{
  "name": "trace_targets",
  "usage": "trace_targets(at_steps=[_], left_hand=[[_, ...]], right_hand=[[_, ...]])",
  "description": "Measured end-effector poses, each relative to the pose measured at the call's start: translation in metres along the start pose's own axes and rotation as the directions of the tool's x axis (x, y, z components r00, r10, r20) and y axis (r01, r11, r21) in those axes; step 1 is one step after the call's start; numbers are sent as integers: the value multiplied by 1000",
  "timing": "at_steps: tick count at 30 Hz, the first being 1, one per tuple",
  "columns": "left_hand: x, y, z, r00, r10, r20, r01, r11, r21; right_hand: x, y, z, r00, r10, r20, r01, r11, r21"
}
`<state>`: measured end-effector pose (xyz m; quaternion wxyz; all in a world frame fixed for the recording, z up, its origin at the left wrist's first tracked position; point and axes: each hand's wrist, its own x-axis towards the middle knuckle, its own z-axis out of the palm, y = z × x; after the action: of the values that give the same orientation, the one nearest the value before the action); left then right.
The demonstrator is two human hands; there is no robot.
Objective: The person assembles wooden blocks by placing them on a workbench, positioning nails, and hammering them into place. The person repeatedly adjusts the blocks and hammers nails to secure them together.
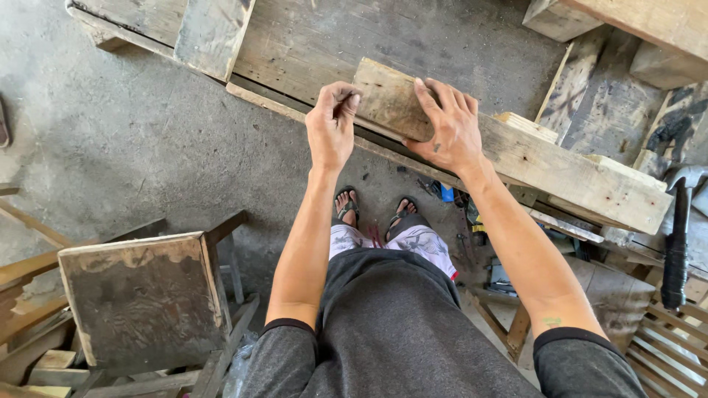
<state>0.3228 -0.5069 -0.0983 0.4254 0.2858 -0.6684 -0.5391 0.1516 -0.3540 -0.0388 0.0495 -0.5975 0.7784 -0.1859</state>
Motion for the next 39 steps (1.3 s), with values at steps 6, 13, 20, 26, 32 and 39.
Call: trace_targets(at_steps=[6,13,20,26,32,39], left_hand=[[-5,10,14,991,71,-115,-60,994,97],[-6,0,21,986,-2,-166,30,986,165],[-15,8,24,979,181,-98,-118,882,457],[-18,7,42,960,231,-159,-158,914,374],[-17,-6,44,958,284,-52,-243,890,385],[-14,-11,39,969,220,-110,-121,816,565]], right_hand=[[-3,5,1,1000,-14,-9,14,1000,10],[-3,11,5,1000,-28,-11,28,1000,-10],[4,-3,-19,990,93,103,-93,996,-1],[-104,65,-72,925,100,-367,7,961,278],[-329,279,-131,219,724,-654,-817,503,282],[-403,316,-129,520,779,-351,-839,390,-378]])
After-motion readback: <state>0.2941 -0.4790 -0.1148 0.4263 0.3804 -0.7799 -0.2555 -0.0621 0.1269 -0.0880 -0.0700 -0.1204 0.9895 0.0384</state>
